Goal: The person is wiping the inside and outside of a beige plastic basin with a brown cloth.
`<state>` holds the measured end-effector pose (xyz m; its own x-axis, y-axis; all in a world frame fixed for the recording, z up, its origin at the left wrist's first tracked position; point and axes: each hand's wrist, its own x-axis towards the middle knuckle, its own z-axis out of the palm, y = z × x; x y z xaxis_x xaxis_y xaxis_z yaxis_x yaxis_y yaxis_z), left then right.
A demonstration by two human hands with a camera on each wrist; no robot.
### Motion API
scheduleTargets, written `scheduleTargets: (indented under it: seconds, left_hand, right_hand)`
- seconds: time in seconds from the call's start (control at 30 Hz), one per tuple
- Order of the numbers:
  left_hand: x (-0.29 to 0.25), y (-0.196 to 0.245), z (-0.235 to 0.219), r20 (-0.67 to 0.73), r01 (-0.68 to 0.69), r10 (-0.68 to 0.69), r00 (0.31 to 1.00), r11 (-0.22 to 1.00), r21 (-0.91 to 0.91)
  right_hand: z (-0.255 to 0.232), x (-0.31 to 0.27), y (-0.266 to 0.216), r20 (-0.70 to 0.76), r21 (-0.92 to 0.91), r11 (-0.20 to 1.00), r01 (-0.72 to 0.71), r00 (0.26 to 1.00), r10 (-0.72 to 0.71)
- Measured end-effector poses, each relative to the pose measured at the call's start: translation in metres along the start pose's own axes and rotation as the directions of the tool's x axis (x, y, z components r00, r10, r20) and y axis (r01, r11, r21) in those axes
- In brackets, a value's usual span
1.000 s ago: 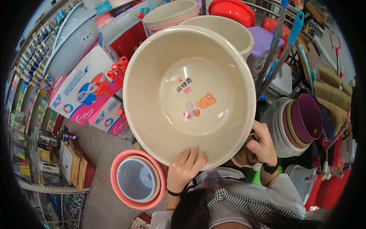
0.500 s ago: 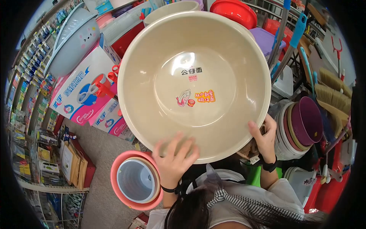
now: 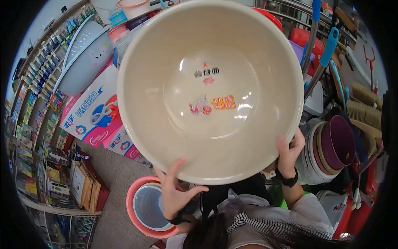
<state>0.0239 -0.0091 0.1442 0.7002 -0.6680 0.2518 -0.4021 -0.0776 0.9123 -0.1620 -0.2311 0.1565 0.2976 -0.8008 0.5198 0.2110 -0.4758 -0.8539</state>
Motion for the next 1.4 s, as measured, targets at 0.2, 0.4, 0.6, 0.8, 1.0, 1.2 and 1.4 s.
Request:
scheduleTargets:
  seconds: [0.2, 0.4, 0.6, 0.8, 1.0, 1.2, 1.4]
  left_hand:
    - [0.079, 0.052, -0.017, -0.211, -0.152, 0.054, 0.976, 0.862, -0.484]
    - [0.204, 0.096, -0.012, -0.267, -0.346, 0.251, 0.931, 0.839, -0.419]
    - [0.355, 0.089, -0.032, -0.169, -0.338, 0.294, 0.941, 0.771, -0.541]
    - [0.463, 0.089, -0.032, -0.208, -0.363, 0.297, 0.932, 0.756, -0.545]
    - [0.542, 0.060, -0.032, -0.234, -0.376, 0.294, 0.927, 0.707, -0.599]
    - [0.570, 0.021, -0.010, -0.363, -0.353, 0.152, 0.919, 0.726, -0.590]
    - [0.599, -0.027, 0.012, -0.358, -0.335, 0.069, 0.931, 0.549, -0.766]
  right_hand:
    - [0.036, 0.064, -0.029, -0.022, 0.079, 0.987, 0.139, 0.990, -0.138]
    - [0.086, 0.167, -0.049, 0.083, 0.099, 0.959, 0.265, 0.958, -0.274]
    - [0.117, 0.271, -0.052, 0.304, 0.060, 0.988, 0.141, 0.940, -0.152]
    - [0.157, 0.352, -0.008, 0.290, 0.097, 0.995, 0.012, 0.956, -0.040]
    - [0.201, 0.409, 0.028, 0.332, 0.096, 0.994, 0.058, 0.939, -0.087]
    - [0.234, 0.442, 0.059, 0.364, 0.096, 0.983, -0.155, 0.925, 0.111]
    - [0.251, 0.454, 0.111, 0.405, 0.222, 0.949, -0.225, 0.906, 0.120]
